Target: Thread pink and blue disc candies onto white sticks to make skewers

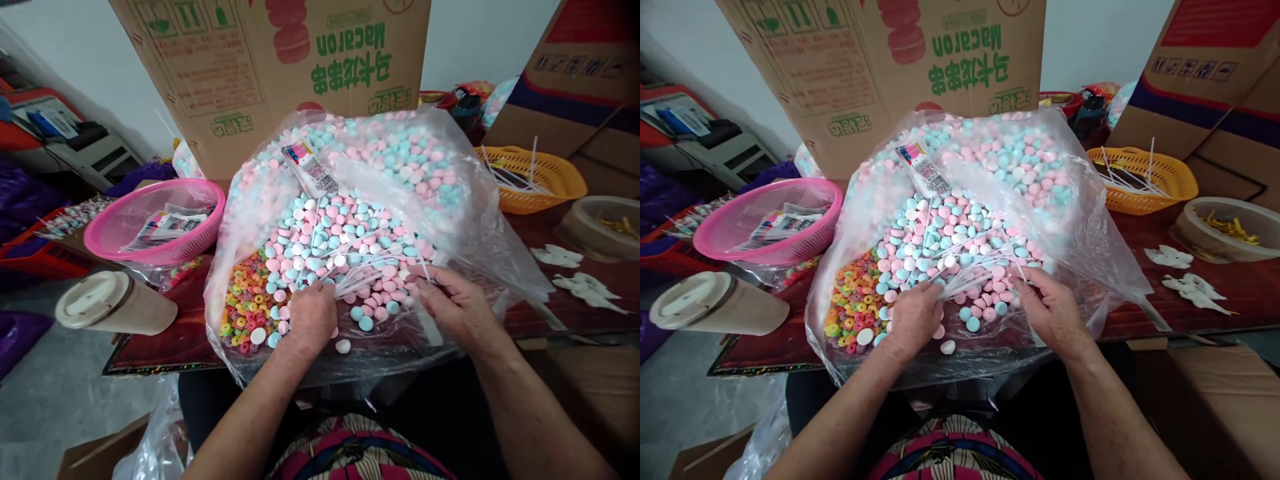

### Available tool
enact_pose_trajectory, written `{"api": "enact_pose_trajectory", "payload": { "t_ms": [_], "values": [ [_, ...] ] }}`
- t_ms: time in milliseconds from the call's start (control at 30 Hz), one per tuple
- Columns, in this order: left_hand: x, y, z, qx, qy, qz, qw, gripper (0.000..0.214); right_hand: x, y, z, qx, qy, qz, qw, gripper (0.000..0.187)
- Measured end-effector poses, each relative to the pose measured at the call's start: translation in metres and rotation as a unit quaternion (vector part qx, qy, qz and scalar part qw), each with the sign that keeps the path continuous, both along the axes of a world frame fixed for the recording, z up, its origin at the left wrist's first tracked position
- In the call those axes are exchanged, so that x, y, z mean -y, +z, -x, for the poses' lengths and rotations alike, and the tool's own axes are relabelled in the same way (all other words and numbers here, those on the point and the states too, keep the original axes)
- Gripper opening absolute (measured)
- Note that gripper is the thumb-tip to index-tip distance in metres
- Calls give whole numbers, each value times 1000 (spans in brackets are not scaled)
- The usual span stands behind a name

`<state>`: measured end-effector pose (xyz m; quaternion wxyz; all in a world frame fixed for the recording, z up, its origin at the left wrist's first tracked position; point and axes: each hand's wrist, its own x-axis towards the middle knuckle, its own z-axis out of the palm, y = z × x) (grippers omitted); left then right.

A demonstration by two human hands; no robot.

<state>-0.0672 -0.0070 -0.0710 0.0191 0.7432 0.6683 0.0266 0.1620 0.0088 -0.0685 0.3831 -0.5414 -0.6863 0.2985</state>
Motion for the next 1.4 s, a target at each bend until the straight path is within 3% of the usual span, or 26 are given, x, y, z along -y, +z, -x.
{"api": "enact_pose_trajectory", "payload": {
  "t_ms": [133, 233, 400, 500, 567, 633, 700, 767, 833, 900, 967, 1067, 1167, 1233, 1300, 1400],
  "values": [
    [0, 8, 17, -3, -1, -60, 998, 33, 10, -23, -32, 188, 23, 73, 979, 26],
    [8, 10, 2, 52, -42, -24, 997, 26, 20, -22, -45, 141, 15, 116, 983, 32],
    [3, -7, -39, 78, -102, 86, 988, 25, 32, 0, -18, 64, 92, 77, 991, 31],
    [2, -16, -32, 226, -60, 79, 969, 25, 34, -2, 11, 97, 111, 36, 988, 27],
    [7, -16, -19, 405, 30, 76, 911, 28, 32, -11, 29, 145, 120, 29, 982, 21],
    [17, -13, -4, 568, 131, 105, 806, 30, 27, -21, 44, 205, 150, 42, 966, 23],
    [30, -7, 6, 679, 193, 151, 692, 30, 22, -24, 53, 229, 170, 52, 957, 22],
    [41, -2, 11, 744, 218, 173, 608, 32, 19, -20, 56, 161, 152, 76, 972, 21],
    [48, 1, 11, 777, 219, 171, 565, 36, 18, -11, 57, 31, 148, 127, 980, 23],
    [49, 0, 8, 787, 218, 153, 557, 39, 20, -4, 59, -57, 147, 150, 976, 24],
    [47, -3, 6, 785, 234, 118, 561, 40, 24, -3, 64, -42, 131, 92, 986, 21],
    [45, -7, 9, 780, 258, 77, 565, 38, 31, -13, 70, 140, 96, 25, 985, 20],
    [45, -9, 13, 788, 252, 107, 552, 37, 30, -26, 70, 273, 87, 80, 955, 19],
    [42, -9, 14, 796, 249, 119, 538, 39, 24, -28, 64, 202, 87, 132, 967, 14],
    [36, -8, 12, 805, 246, 108, 529, 41, 14, -25, 54, 26, 78, 214, 973, 12],
    [22, -6, 7, 805, 226, 100, 539, 38, 4, -11, 41, -198, 18, 303, 932, 27]
  ]
}}
